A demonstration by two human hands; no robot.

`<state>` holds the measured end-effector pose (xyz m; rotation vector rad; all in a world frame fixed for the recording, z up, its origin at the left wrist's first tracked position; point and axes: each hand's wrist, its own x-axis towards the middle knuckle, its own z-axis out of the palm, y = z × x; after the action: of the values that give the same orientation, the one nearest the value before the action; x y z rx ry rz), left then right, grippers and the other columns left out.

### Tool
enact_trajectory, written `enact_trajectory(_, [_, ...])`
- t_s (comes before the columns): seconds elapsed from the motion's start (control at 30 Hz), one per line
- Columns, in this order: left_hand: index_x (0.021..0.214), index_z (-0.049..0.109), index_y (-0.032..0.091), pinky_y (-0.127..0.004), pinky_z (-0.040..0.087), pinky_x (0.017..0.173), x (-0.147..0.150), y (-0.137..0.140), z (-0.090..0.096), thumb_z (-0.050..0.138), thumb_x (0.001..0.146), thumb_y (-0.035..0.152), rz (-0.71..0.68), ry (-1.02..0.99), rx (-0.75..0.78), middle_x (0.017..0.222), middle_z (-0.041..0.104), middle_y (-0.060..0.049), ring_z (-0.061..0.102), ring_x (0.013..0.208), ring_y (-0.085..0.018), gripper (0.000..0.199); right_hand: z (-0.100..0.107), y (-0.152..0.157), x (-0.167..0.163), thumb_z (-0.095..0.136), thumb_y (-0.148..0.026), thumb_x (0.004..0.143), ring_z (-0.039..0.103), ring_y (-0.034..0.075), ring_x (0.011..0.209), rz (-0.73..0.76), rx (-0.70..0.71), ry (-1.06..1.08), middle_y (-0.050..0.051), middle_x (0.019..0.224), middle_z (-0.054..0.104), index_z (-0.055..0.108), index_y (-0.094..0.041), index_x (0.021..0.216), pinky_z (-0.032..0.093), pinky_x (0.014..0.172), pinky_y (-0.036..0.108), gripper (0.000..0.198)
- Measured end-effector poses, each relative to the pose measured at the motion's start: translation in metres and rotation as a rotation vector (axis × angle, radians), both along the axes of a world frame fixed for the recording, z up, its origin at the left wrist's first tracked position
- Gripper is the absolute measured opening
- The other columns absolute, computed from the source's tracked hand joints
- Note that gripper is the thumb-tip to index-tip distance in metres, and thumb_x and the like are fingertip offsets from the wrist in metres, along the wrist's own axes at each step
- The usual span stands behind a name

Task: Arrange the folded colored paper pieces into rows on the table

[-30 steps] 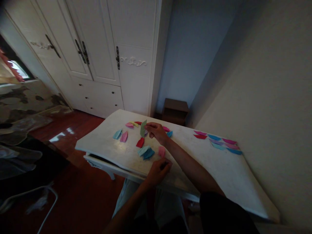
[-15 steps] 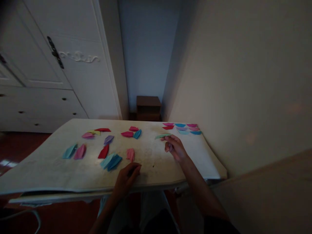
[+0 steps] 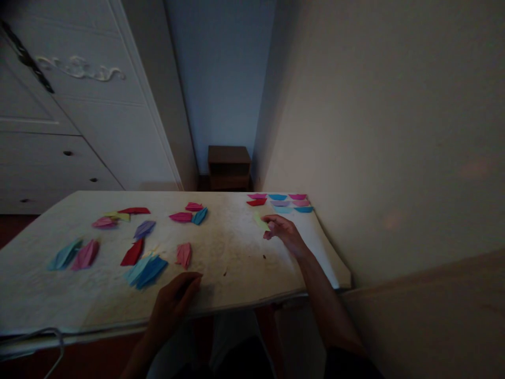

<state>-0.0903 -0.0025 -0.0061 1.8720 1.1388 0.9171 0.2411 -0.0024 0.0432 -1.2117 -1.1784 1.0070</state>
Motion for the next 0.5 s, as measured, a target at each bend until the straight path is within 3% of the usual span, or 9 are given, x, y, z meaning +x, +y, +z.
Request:
enact_trajectory(0.13, [0.090, 0.071, 0.019, -0.029, 0.055, 0.070, 0.001, 0.000, -0.002, 0.055, 0.087, 0.043, 0.021, 0.033, 0.038, 0.085, 0.074, -0.006, 0.070, 0.077, -0.020, 0.029, -0.016, 0.031, 0.020, 0.069, -0.040, 0.079, 0.062, 0.012, 0.061, 0.041, -0.021, -0.244, 0.000, 0.081, 0.062, 0.063, -0.018, 0.105, 0.049, 0.058, 0.026, 0.035])
enact_trajectory(0.23, [0.089, 0.071, 0.019, -0.029, 0.055, 0.068, 0.002, 0.000, -0.003, 0.054, 0.089, 0.042, 0.017, 0.051, 0.073, 0.083, 0.074, -0.006, 0.070, 0.075, -0.020, 0.029, -0.025, 0.053, 0.034, 0.064, -0.038, 0.080, 0.059, 0.010, 0.054, 0.051, -0.035, -0.369, -0.001, 0.083, 0.060, 0.057, -0.019, 0.115, 0.049, 0.053, 0.025, 0.040])
enact_trajectory(0.33, [0.090, 0.071, 0.020, -0.028, 0.055, 0.066, 0.003, 0.000, -0.004, 0.053, 0.089, 0.040, 0.009, 0.068, 0.105, 0.082, 0.073, -0.006, 0.069, 0.073, -0.019, 0.027, -0.029, 0.073, 0.045, 0.060, -0.036, 0.082, 0.058, 0.011, 0.058, 0.055, -0.046, -0.535, 0.002, 0.088, 0.063, 0.058, -0.019, 0.111, 0.049, 0.051, 0.025, 0.034])
enact_trajectory(0.5, [0.091, 0.070, 0.020, -0.026, 0.054, 0.063, 0.003, 0.000, -0.005, 0.053, 0.091, 0.037, 0.005, 0.099, 0.163, 0.079, 0.071, -0.004, 0.068, 0.070, -0.017, 0.024, -0.028, 0.102, 0.054, 0.054, -0.026, 0.086, 0.065, 0.020, 0.087, 0.114, 0.021, -0.875, 0.008, 0.101, 0.071, 0.068, -0.018, 0.096, 0.052, 0.079, 0.036, 0.019])
